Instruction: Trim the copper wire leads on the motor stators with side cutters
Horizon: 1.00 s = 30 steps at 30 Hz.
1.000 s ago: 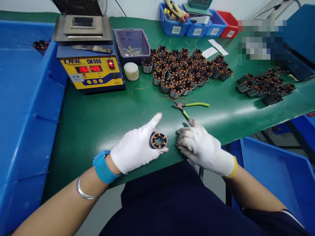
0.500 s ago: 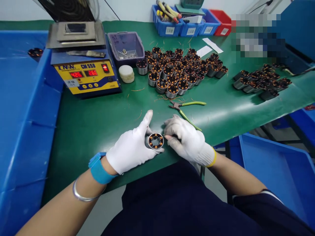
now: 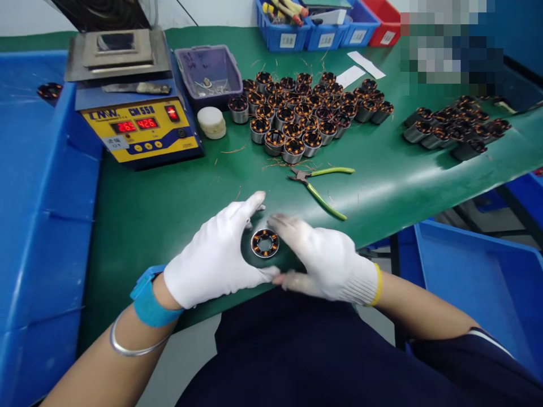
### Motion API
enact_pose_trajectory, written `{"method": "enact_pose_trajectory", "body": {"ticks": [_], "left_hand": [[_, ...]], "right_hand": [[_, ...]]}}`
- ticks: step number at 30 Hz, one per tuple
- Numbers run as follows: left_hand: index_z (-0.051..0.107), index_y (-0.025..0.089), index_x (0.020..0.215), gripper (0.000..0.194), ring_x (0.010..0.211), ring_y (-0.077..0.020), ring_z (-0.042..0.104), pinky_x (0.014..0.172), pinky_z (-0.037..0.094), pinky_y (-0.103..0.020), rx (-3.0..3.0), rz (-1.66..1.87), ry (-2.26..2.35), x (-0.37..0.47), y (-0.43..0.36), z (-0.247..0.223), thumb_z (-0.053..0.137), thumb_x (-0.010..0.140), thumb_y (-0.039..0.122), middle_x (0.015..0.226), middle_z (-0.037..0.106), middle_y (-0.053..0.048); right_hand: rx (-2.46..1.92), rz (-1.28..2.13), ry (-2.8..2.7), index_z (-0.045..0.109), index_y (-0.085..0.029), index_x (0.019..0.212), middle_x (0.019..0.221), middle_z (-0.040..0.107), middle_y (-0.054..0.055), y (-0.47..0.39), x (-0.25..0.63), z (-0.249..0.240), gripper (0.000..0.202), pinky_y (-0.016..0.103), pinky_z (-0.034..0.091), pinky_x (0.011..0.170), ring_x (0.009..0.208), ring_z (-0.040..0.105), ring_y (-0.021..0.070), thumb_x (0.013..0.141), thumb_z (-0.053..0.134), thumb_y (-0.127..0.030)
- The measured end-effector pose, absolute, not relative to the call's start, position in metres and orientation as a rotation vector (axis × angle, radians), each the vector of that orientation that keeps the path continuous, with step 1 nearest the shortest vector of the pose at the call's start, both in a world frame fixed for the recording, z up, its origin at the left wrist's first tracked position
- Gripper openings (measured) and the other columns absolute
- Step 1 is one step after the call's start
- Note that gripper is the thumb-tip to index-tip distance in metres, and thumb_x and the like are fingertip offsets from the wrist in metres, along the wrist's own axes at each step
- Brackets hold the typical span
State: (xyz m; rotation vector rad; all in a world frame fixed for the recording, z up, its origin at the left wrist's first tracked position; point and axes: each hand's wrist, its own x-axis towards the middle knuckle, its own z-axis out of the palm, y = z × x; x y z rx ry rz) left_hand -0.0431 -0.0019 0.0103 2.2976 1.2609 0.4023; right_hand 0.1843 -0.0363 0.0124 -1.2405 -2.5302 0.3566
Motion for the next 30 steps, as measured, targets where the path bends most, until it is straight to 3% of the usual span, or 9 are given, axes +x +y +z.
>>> {"method": "enact_pose_trajectory", "body": {"ticks": [2,5,8,14,18,20,23,25,30], "left_hand": [[0.044,0.021,0.144,0.079,0.108,-0.0269,0.066,0.093,0.053,-0.040,2.335,0.461,1.210,-0.044,-0.004,0.010,0.074,0.075,0.045,0.123,0.067,-0.010],[0.058,0.021,0.127,0.049,0.099,-0.0228,0.069,0.088,0.054,-0.036,2.337,0.471,1.129,-0.042,-0.003,0.010,0.067,0.083,0.039,0.112,0.071,-0.006],[0.060,0.021,0.122,0.044,0.096,-0.0207,0.069,0.085,0.054,-0.033,2.307,0.461,1.100,-0.039,0.000,0.010,0.068,0.082,0.038,0.111,0.072,-0.005],[0.062,0.019,0.105,0.025,0.089,-0.0183,0.064,0.081,0.053,-0.032,2.340,0.515,1.002,-0.035,0.001,0.009,0.065,0.082,0.027,0.098,0.067,-0.004],[0.060,0.020,0.101,0.026,0.089,-0.0179,0.065,0.080,0.054,-0.032,2.269,0.501,1.076,-0.034,0.001,0.007,0.068,0.080,0.032,0.100,0.066,-0.003],[0.059,0.021,0.102,0.031,0.089,-0.0185,0.066,0.080,0.054,-0.032,2.230,0.466,1.130,-0.035,0.002,0.007,0.070,0.080,0.039,0.101,0.067,-0.003],[0.057,0.022,0.103,0.038,0.088,-0.0197,0.068,0.079,0.055,-0.033,2.188,0.416,1.184,-0.035,0.003,0.007,0.073,0.077,0.045,0.101,0.067,-0.002],[0.057,0.022,0.100,0.039,0.086,-0.0208,0.068,0.076,0.055,-0.034,2.181,0.387,1.198,-0.036,0.003,0.006,0.074,0.076,0.047,0.098,0.068,-0.003],[0.058,0.021,0.100,0.039,0.083,-0.0214,0.068,0.072,0.054,-0.034,2.245,0.408,1.165,-0.036,0.005,0.003,0.074,0.076,0.047,0.095,0.068,-0.003]], "right_hand": [[-1.313,0.358,-2.570,0.054,-0.013,0.137,0.115,0.072,0.015,-0.034,0.181,-0.003,0.056,0.031,0.049,0.061,0.083,0.071,0.0230,0.095,0.053,-0.050],[-1.327,0.374,-2.574,0.065,-0.017,0.122,0.087,0.074,0.007,-0.028,0.180,-0.020,0.038,0.029,0.039,0.056,0.071,0.068,0.0195,0.101,0.043,-0.040],[-1.321,0.401,-2.605,0.070,-0.018,0.110,0.086,0.074,0.007,-0.023,0.181,-0.019,0.036,0.029,0.033,0.055,0.069,0.065,0.0184,0.100,0.041,-0.036],[-1.341,0.875,-2.450,0.073,-0.018,0.094,0.085,0.075,0.003,-0.009,0.199,0.002,0.025,0.025,0.041,0.062,0.071,0.065,0.0146,0.095,0.050,-0.030],[-1.493,0.975,-2.351,0.073,-0.019,0.089,0.078,0.073,0.002,-0.009,0.226,0.018,0.021,0.025,0.043,0.059,0.065,0.064,0.0135,0.091,0.053,-0.025],[-1.492,0.790,-2.296,0.072,-0.018,0.102,0.094,0.075,0.005,-0.017,0.230,0.026,0.023,0.027,0.046,0.060,0.070,0.066,0.0157,0.090,0.057,-0.031],[-1.307,0.558,-2.317,0.057,-0.016,0.136,0.135,0.062,0.016,-0.030,0.216,0.031,0.068,0.031,0.052,0.066,0.095,0.069,0.0237,0.081,0.069,-0.053],[-1.262,0.539,-2.420,0.047,-0.016,0.146,0.141,0.058,0.017,-0.035,0.199,0.024,0.083,0.033,0.053,0.070,0.103,0.068,0.0271,0.078,0.071,-0.058],[-1.438,0.618,-2.525,0.064,-0.021,0.125,0.100,0.076,0.006,-0.030,0.177,-0.008,0.038,0.030,0.042,0.060,0.082,0.071,0.0214,0.099,0.049,-0.043]]}}
